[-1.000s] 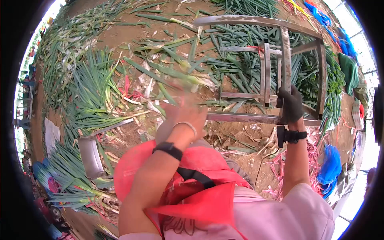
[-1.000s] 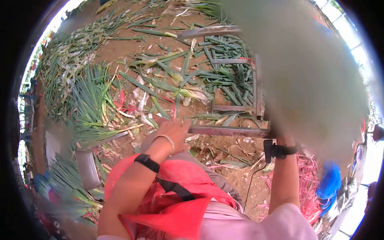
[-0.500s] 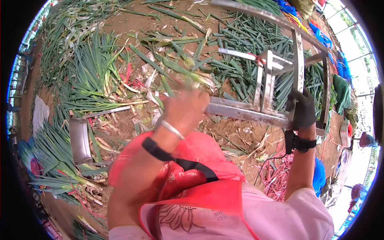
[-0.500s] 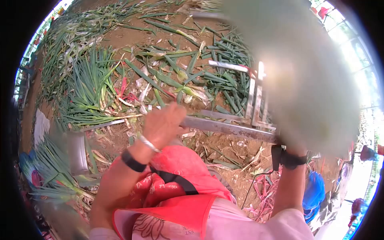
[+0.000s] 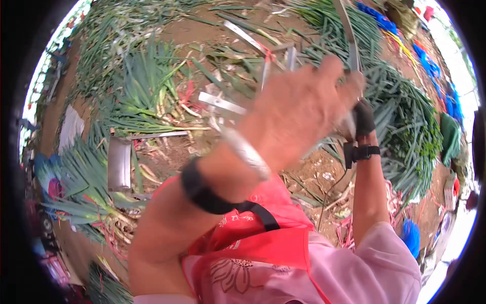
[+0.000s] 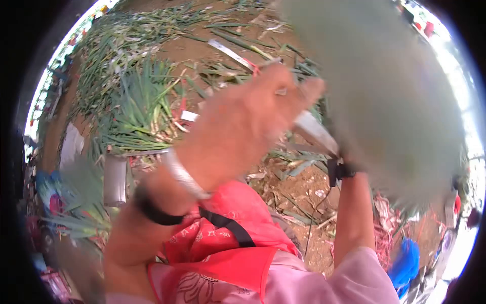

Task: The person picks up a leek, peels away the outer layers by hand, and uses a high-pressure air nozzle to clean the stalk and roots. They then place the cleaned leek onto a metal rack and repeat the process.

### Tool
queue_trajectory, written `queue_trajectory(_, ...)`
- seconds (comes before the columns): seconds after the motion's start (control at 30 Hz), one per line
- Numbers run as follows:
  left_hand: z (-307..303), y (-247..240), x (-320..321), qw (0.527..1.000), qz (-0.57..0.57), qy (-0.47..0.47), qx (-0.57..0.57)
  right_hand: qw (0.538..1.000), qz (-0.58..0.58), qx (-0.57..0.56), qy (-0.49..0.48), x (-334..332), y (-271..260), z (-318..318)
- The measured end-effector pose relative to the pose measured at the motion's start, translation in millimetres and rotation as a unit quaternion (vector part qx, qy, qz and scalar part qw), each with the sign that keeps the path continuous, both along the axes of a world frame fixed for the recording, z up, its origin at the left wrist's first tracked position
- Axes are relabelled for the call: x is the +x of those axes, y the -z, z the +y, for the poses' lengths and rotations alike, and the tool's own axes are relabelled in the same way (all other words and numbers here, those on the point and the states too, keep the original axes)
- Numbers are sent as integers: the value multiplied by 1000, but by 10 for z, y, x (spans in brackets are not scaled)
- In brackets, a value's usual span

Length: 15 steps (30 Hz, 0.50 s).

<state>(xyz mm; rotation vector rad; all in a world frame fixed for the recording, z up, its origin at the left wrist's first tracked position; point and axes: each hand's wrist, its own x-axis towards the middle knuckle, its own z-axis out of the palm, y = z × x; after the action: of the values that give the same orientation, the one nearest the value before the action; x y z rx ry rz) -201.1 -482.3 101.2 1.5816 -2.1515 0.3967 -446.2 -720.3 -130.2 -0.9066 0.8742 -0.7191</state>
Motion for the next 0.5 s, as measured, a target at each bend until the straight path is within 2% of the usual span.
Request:
queue_trajectory(0.07, -93, 167, 26, 999, 18, -33, -19, 1000, 14, 3, 15, 40, 106, -251)
queue_trajectory(0.1, -70, 253, 4, 997, 43, 1, -60, 999, 25, -4, 28, -35, 143, -378)
queue_trajectory(0.17, 166, 428, 135, 991, 120, 50, -41, 996, 53, -22, 65, -293, 223, -579)
queue_trajectory(0.23, 649, 507, 450, 975, 123, -50, 180, 985, 113, -47, 120, -749, 411, -794)
queue_trajectory(0.3, 1250, 568, 927, 945, 127, -189, 234, 972, 163, -36, 168, -1327, 728, -761)
queue_trajectory(0.33, 1597, 585, 1224, 965, 32, -191, 175, 966, 174, -10, 193, -1570, 861, -647)
queue_trajectory(0.37, 1960, 552, 1451, 905, 159, -327, 219, 960, 167, 28, 224, -1775, 972, -438)
queue_trajectory(0.4, 2341, 554, 1763, 863, 248, -389, 206, 952, 142, 83, 259, -1915, 1049, -244)
queue_trajectory(0.43, 2738, 575, 2085, 809, 332, -446, 190, 935, 22, 156, 317, -1960, 1146, -26)
queue_trajectory(0.47, 3078, 567, 2317, 773, 323, -516, 178, 926, 40, 152, 343, -1973, 1234, 189)
queue_trajectory(0.5, 3374, 568, 2542, 736, 311, -579, 161, 939, 48, 173, 293, -2303, 1547, 252)
